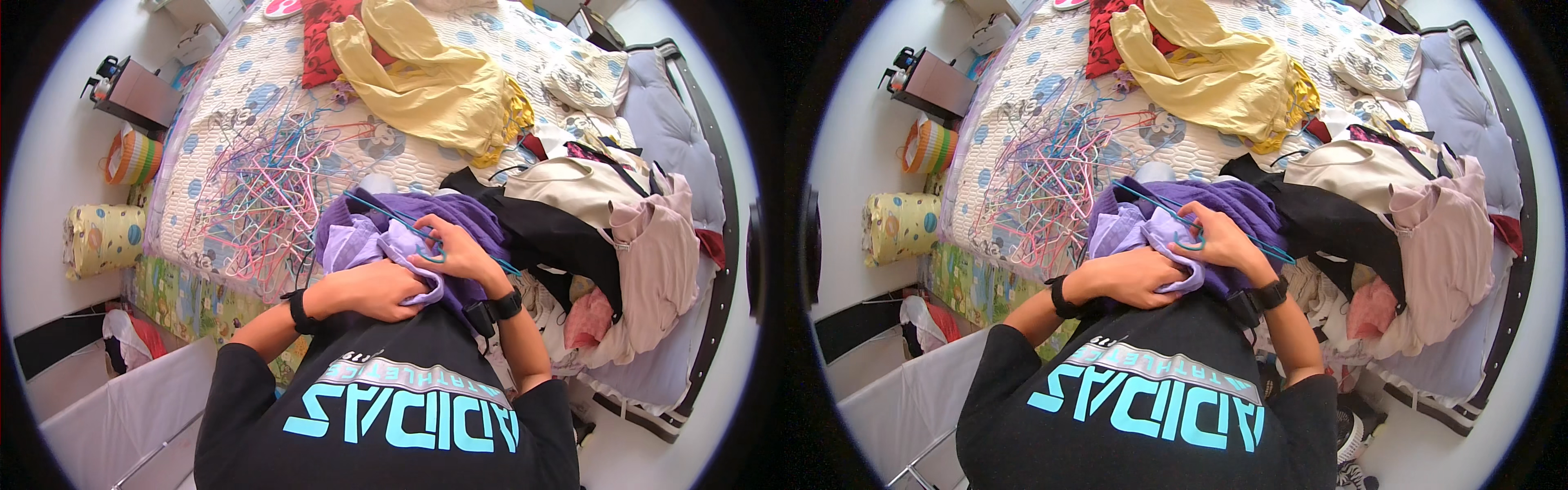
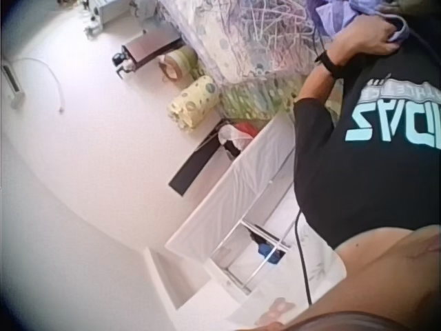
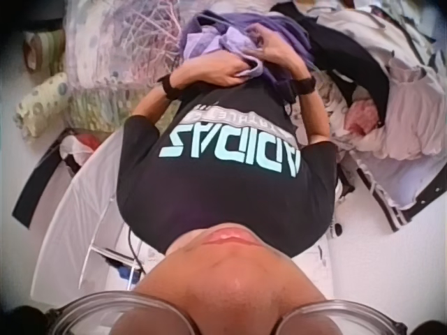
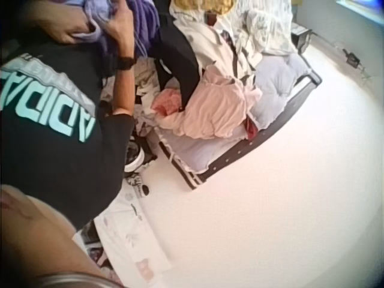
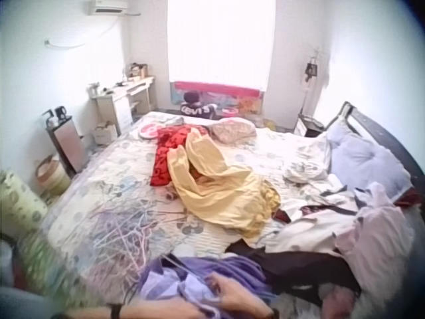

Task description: Hanging various shirts onto plastic hangers on a bed.

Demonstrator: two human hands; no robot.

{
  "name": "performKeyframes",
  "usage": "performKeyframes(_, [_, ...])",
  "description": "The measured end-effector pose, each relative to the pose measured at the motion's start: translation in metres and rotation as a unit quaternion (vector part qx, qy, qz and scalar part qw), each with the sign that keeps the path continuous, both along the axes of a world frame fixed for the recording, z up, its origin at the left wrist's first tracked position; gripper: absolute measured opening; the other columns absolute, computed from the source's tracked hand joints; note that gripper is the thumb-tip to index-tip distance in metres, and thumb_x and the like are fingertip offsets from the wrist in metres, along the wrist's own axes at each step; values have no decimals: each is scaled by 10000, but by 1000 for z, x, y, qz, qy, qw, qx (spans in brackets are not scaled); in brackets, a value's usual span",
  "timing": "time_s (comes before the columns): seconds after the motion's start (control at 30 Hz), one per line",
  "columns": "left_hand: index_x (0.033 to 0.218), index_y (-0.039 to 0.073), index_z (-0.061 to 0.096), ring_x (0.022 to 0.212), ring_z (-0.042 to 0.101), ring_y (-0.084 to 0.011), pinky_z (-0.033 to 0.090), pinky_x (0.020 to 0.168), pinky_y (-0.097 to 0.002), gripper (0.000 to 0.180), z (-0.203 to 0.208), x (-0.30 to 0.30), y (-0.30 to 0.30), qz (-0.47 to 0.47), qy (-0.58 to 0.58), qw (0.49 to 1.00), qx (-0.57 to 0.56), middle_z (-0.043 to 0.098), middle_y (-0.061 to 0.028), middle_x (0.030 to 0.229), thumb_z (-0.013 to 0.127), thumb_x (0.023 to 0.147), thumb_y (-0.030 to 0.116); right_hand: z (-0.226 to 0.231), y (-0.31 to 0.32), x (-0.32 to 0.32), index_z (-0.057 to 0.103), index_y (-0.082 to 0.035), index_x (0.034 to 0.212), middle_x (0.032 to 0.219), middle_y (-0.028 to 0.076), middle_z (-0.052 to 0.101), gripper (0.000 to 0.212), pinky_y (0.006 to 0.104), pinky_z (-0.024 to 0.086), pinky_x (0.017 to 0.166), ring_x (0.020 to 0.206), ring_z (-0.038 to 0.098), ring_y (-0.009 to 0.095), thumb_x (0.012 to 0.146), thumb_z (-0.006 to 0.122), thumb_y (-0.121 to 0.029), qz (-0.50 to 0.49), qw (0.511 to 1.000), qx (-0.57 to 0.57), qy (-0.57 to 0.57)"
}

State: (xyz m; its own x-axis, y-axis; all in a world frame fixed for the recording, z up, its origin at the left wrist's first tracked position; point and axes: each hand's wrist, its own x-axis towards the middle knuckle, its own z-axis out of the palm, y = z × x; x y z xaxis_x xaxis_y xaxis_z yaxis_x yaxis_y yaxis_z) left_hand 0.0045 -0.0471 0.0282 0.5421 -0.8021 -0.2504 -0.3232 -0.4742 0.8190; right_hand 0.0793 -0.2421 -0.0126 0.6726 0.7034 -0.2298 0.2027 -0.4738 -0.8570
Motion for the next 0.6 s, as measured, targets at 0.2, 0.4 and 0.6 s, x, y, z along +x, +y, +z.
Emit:
performKeyframes(0.2, [1183, -6, 552, 1036, 583, -373, 457, 918, -429, 391, 15, -27, 30, 123, -62, 990, 18, 613, -182, 1112, 660, 879, 214, -21, -26, 0, 597, 25, 1010, 849, 87, 645, 191, 284, 480, 707, 774, 588, 124, 861, 616, -92, -95, 990, 97, 42])
performKeyframes(0.4, [1128, 8, 599, 1025, 588, -338, 457, 916, -414, 378, 11, -54, 66, 250, -126, 956, 84, 633, -153, 1068, 718, 824, 199, -5, -90, -30, 568, -27, 919, 768, -40, 511, 59, 200, 377, 638, 699, 455, 45, 885, 603, -61, -242, 960, 101, 99])
performKeyframes(0.6, [825, 28, 637, 916, 582, -269, 431, 906, -429, 192, 7, -48, 72, 287, -241, 921, 103, 600, -97, 896, 744, 799, 185, 16, -93, -45, 636, -10, 947, 732, -54, 536, 78, 196, 366, 599, 668, 457, 28, 917, 612, -77, -271, 955, 84, 89])
